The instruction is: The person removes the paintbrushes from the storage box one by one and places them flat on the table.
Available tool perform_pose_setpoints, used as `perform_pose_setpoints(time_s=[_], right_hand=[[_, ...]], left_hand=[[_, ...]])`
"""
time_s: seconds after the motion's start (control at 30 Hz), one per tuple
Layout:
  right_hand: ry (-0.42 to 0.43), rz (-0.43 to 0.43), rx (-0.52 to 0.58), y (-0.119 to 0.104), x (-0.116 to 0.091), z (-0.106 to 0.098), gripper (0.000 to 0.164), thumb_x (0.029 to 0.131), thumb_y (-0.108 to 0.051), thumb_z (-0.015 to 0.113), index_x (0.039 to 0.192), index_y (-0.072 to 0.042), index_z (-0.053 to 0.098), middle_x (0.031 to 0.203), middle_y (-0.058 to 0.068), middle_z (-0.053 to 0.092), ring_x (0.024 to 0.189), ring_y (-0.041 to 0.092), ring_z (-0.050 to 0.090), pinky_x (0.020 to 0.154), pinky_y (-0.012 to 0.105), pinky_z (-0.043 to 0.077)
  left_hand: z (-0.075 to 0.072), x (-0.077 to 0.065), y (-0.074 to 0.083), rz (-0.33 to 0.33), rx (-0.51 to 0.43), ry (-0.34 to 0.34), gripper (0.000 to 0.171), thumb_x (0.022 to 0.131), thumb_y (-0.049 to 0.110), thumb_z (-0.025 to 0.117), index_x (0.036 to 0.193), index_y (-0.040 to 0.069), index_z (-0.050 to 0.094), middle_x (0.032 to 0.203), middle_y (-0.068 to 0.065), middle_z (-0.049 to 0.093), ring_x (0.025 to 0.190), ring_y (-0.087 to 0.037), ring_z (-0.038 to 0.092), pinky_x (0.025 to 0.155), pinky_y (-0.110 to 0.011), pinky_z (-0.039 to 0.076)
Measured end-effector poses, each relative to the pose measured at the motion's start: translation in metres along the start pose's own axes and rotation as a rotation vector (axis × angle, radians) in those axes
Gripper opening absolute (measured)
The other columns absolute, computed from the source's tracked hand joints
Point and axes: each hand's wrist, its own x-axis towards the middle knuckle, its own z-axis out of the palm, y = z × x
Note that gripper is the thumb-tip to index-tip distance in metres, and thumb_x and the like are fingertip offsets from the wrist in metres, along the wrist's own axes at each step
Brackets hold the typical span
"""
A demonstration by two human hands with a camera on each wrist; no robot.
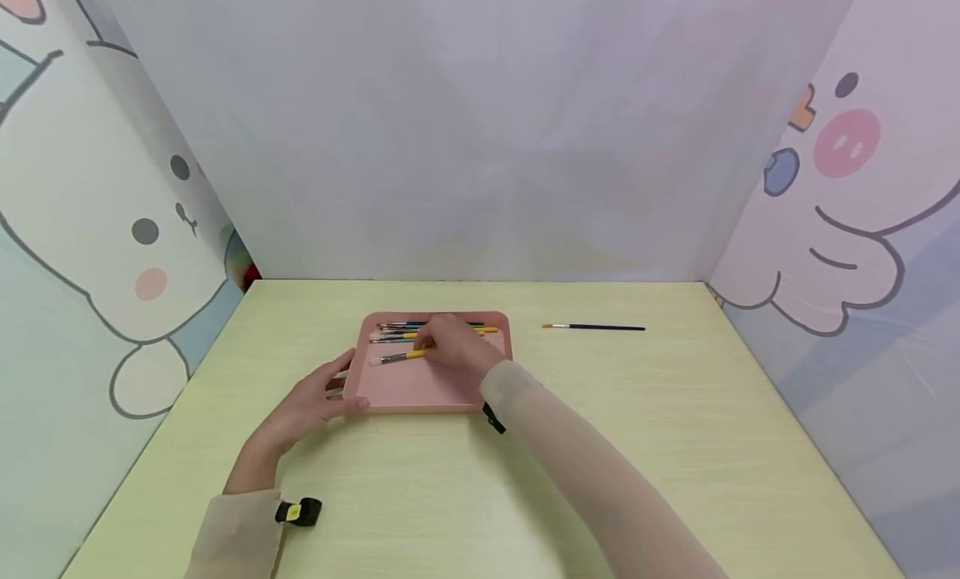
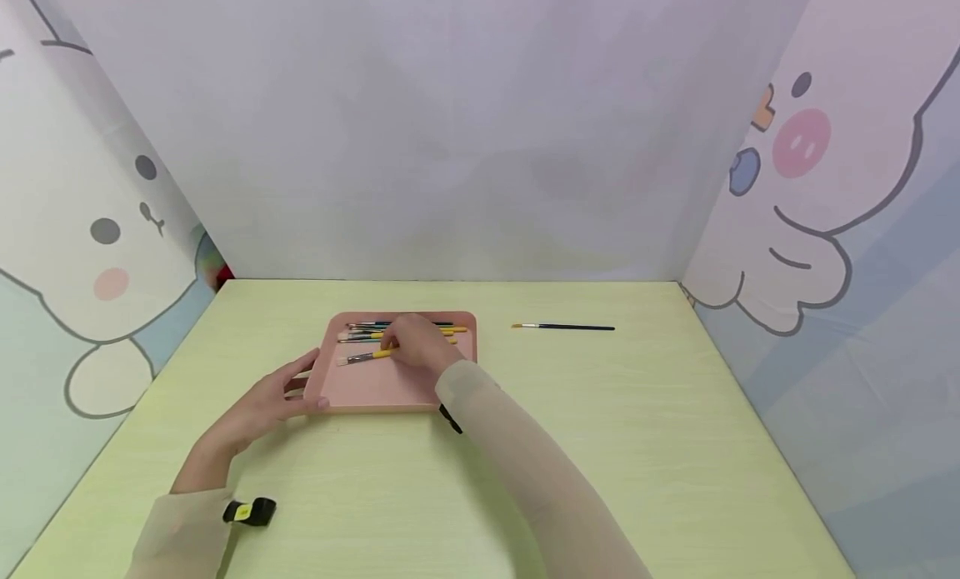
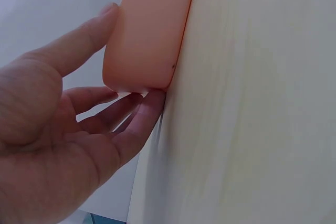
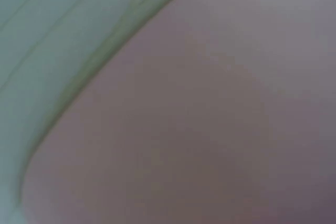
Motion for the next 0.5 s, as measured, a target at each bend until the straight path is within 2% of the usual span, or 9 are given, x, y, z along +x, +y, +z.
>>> perform_pose_setpoints(time_s=[0.13, 0.5], right_hand=[[0.003, 0.015, 0.028, 0.0007, -0.0008, 0.0014, 0.021, 0.102, -0.012, 0.073, 0.119, -0.019, 0.082, 0.117, -0.005, 0.077, 0.113, 0.012, 0.066, 0.105, 0.028, 0.053], [0.049, -0.048, 0.058, 0.0068, -0.0056, -0.0037, 0.023, 0.103, -0.015, 0.073, 0.123, -0.021, 0.081, 0.122, -0.007, 0.075, 0.115, 0.011, 0.064, 0.103, 0.027, 0.052]], left_hand=[[0.0, -0.0004, -0.0004, -0.003, -0.004, 0.003, 0.099, 0.098, 0.035, 0.08, 0.172, 0.015, 0.018, 0.172, -0.018, 0.03, 0.15, -0.047, 0.04, 0.111, -0.062, 0.047], [-0.0009, -0.0006, -0.0025, 0.02, -0.01, -0.005, 0.098, 0.098, 0.034, 0.079, 0.172, 0.014, 0.018, 0.172, -0.018, 0.029, 0.15, -0.048, 0.04, 0.111, -0.062, 0.048]])
